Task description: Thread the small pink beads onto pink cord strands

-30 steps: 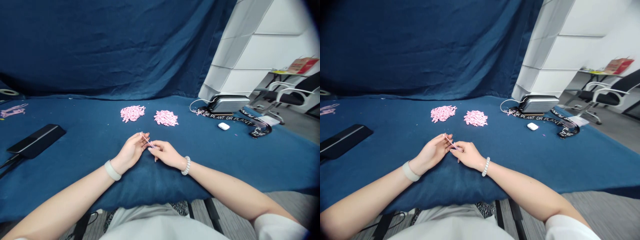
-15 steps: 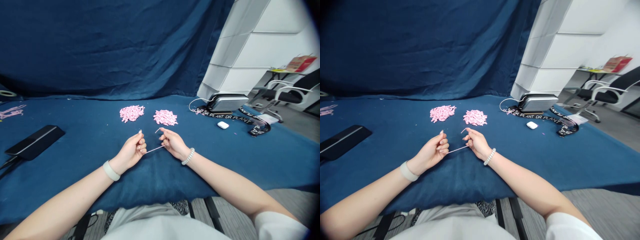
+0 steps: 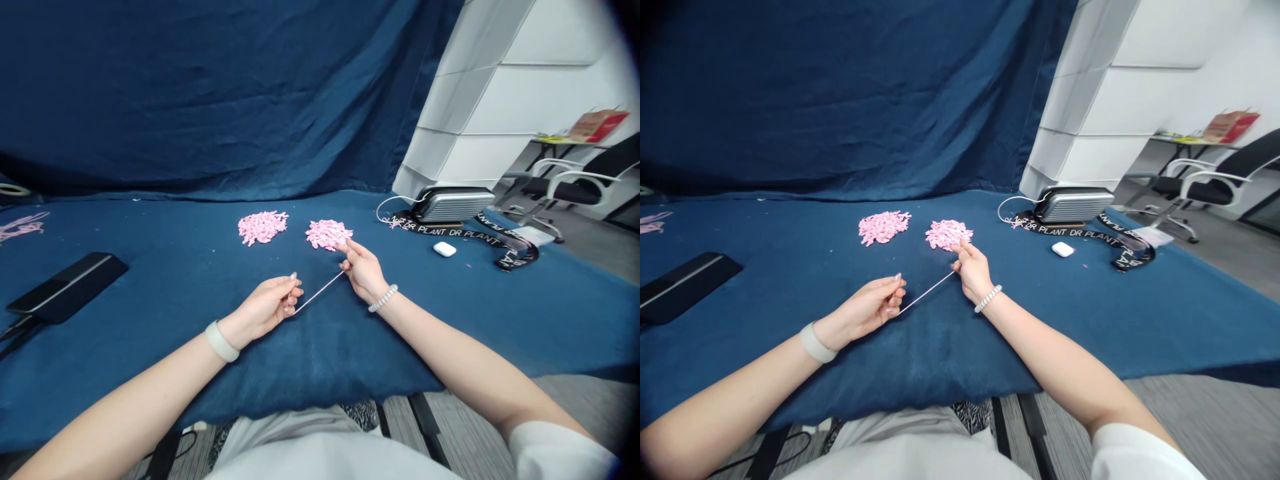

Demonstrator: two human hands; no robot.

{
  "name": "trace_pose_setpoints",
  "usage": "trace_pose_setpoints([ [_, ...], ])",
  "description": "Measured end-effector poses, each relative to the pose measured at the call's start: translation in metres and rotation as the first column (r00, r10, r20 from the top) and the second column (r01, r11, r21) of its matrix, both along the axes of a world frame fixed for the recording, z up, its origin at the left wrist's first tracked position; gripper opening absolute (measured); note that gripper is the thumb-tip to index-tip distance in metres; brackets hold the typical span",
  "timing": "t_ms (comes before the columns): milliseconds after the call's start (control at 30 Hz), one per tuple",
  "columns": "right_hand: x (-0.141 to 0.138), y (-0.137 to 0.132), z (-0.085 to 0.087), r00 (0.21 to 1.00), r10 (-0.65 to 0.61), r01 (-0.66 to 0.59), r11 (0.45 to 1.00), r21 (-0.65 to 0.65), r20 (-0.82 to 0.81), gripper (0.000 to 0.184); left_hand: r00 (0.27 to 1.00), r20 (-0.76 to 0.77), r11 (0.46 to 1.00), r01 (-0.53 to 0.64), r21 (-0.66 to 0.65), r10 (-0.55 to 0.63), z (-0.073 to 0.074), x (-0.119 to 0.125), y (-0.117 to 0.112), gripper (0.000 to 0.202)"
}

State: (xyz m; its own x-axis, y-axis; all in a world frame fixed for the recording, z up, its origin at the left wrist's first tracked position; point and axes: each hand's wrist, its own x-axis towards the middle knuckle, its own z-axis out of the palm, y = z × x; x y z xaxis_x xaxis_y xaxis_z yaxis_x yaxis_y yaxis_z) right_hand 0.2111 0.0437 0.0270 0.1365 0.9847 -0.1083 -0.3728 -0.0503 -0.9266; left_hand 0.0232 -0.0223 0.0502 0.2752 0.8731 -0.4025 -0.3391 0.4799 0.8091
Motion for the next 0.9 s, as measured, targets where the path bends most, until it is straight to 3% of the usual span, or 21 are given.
trace_pose_setpoints([
  [133,0.003,0.006,-0.002,0.999,-0.014,0.014,1.000,0.006,0.031,0.045,0.999,0.026,0.999,0.031,0.022,-0.032,0.000,0.001,-0.001,0.015],
  [267,0.010,0.017,-0.007,0.998,-0.057,0.057,0.998,-0.020,-0.004,0.046,0.995,0.067,0.997,0.064,0.047,-0.067,0.000,0.000,-0.002,0.025],
  [500,0.017,0.029,-0.008,0.988,-0.087,0.081,0.995,-0.051,-0.126,0.066,0.996,0.010,0.996,0.086,0.020,-0.087,0.003,0.001,-0.005,0.018],
  [600,0.021,0.031,-0.002,0.985,-0.118,0.114,0.993,-0.039,-0.127,0.061,0.995,-0.003,0.995,0.101,0.007,-0.101,0.003,0.001,-0.006,0.015],
  [733,0.031,0.035,0.007,0.972,-0.227,0.234,0.962,0.138,-0.067,0.040,0.993,0.017,0.993,0.114,0.009,-0.114,0.003,0.002,-0.006,0.013],
  [800,0.033,0.036,0.008,0.974,-0.219,0.225,0.957,0.184,-0.055,0.032,0.994,0.012,0.994,0.113,0.003,-0.113,0.003,0.002,-0.007,0.012],
  [900,0.029,0.034,0.006,0.985,-0.153,0.162,0.977,0.136,-0.076,0.028,0.994,-0.014,0.994,0.111,-0.006,-0.111,0.002,0.002,-0.006,0.011],
])
